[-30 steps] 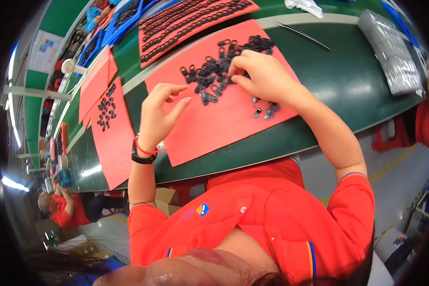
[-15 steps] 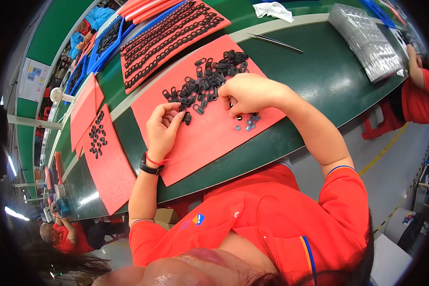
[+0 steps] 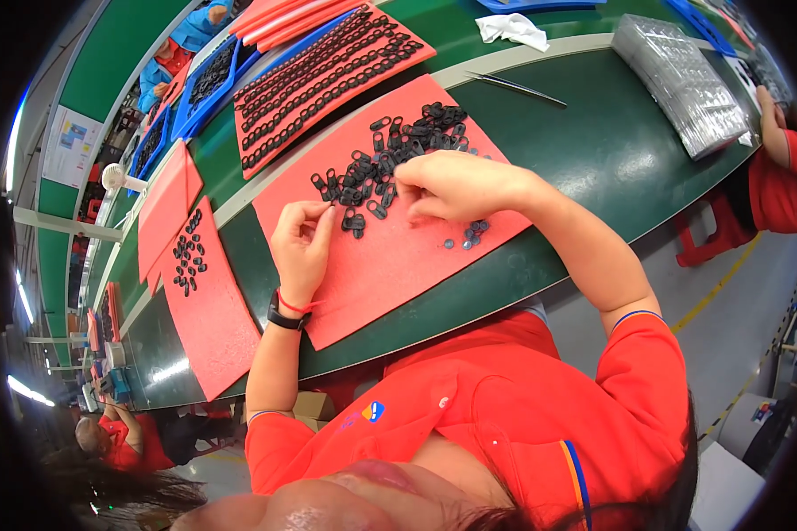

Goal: The person assembles small black plastic or rubber components by hand at a factory workstation.

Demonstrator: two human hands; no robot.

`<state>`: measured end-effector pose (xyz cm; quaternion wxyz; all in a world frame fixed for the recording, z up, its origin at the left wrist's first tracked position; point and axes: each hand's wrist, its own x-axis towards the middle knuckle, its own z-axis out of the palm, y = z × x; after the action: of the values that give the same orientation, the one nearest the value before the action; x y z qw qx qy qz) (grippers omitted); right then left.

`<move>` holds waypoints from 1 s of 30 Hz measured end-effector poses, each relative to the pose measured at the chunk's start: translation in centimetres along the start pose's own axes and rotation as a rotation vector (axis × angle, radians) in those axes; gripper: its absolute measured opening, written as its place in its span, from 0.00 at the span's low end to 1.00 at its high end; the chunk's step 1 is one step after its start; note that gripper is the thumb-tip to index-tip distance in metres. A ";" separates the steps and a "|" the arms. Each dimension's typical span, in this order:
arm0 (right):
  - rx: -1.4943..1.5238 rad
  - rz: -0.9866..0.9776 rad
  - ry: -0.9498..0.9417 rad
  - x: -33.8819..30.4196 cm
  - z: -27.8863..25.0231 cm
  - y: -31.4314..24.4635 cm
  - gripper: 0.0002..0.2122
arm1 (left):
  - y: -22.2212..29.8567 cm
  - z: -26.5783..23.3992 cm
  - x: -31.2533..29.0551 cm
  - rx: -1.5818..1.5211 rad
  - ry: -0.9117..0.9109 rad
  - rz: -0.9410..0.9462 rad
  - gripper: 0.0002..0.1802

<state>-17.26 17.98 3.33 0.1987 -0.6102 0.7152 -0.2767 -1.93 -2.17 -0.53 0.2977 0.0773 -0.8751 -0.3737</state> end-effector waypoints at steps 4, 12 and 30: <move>0.383 0.053 0.174 0.6 0.8 -1.7 0.05 | 1.7 -0.3 -0.9 -0.370 -0.052 -0.321 0.06; 0.625 0.044 0.164 1.3 3.4 -1.9 0.05 | 2.9 -0.7 -0.8 -0.713 -0.223 -0.414 0.13; 0.875 0.210 0.294 1.4 4.5 -2.1 0.06 | 1.8 -0.2 -1.0 -0.910 -0.267 -0.622 0.10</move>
<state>-13.17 15.68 1.28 0.3606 -0.3480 0.6098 -0.6140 -0.83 -0.67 0.35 0.0636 0.1474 -0.5919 -0.7899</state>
